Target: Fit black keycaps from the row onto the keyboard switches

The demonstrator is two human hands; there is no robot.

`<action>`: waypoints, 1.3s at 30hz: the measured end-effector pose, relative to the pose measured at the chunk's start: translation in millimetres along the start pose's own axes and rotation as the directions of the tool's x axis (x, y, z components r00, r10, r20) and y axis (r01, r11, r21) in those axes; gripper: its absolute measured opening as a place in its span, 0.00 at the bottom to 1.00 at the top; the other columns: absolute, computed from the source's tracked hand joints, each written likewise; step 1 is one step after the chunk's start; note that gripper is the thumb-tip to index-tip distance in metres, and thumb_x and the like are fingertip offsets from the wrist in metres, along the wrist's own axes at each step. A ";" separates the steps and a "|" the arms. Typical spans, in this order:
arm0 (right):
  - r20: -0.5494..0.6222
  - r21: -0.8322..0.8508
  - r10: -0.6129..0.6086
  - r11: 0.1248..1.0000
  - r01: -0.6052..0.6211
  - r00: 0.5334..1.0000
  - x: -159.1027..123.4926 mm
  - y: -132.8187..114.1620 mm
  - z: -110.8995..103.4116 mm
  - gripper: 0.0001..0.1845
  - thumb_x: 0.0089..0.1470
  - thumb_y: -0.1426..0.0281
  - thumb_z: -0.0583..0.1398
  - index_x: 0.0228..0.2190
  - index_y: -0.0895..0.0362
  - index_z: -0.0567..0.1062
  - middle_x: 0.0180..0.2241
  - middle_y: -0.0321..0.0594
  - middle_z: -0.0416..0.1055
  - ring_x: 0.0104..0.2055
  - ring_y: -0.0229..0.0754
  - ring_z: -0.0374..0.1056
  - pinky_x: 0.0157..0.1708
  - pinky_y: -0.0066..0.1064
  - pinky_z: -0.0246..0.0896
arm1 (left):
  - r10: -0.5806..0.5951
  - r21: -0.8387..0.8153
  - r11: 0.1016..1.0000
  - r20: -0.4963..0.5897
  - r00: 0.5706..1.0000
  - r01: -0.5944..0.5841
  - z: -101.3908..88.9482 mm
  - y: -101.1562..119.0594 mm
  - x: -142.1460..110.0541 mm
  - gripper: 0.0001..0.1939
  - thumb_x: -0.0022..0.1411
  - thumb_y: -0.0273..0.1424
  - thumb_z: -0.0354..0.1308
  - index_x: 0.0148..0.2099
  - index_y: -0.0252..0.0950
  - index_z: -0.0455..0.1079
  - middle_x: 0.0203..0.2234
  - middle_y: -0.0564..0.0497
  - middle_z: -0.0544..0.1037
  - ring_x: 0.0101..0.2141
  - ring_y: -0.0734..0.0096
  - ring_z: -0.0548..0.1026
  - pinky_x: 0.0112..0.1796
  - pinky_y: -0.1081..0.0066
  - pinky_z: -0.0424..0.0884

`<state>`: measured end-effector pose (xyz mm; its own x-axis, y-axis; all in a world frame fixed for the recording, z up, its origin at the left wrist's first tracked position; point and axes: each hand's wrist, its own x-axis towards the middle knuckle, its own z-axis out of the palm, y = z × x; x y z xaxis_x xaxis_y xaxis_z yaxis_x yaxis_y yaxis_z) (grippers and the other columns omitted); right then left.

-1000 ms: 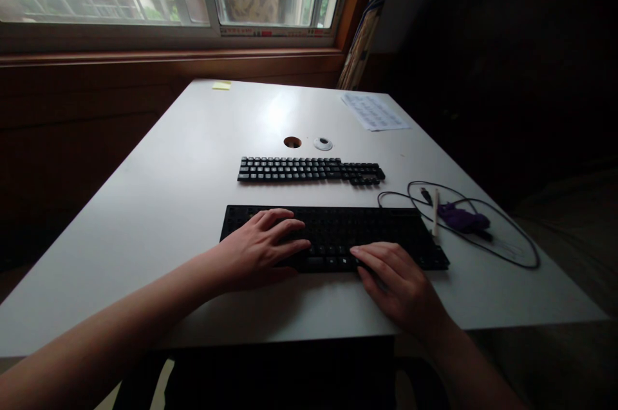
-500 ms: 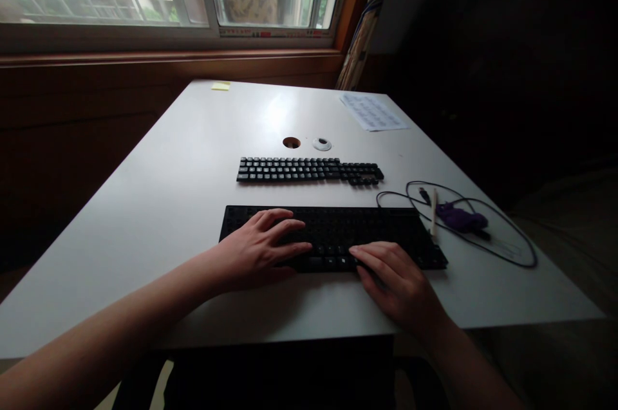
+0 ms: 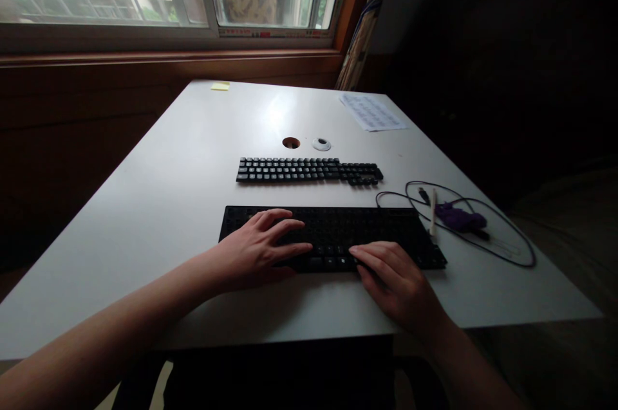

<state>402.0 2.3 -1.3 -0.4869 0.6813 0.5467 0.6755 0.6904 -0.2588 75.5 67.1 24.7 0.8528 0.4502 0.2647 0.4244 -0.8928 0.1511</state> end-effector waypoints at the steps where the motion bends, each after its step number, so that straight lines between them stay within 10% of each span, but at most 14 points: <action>1: -0.003 0.001 0.000 1.000 0.000 1.000 -0.3 -0.2 -0.3 0.30 0.57 0.82 0.63 0.58 0.52 0.71 0.48 0.44 0.77 0.50 0.50 0.71 0.52 0.48 0.71 | 0.002 -0.001 1.000 0.000 1.000 -0.002 -0.1 0.0 0.1 0.24 0.70 0.40 0.59 0.66 0.47 0.66 0.64 0.43 0.66 0.64 0.48 0.58 0.62 0.46 0.62; 39: 0.030 -0.022 -0.009 1.000 0.010 0.999 -1.7 2.7 -3.9 0.25 0.58 0.81 0.62 0.54 0.51 0.74 0.49 0.41 0.79 0.50 0.47 0.74 0.51 0.46 0.70 | 0.006 -0.036 0.999 0.034 0.999 -0.005 2.4 -4.9 -0.6 0.26 0.71 0.41 0.58 0.68 0.48 0.64 0.62 0.45 0.69 0.60 0.50 0.63 0.60 0.48 0.64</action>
<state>406.8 2.1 0.2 -0.5098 0.6818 0.5246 0.6826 0.6917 -0.2357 73.7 71.2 21.4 0.8654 0.4437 0.2329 0.4087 -0.8939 0.1843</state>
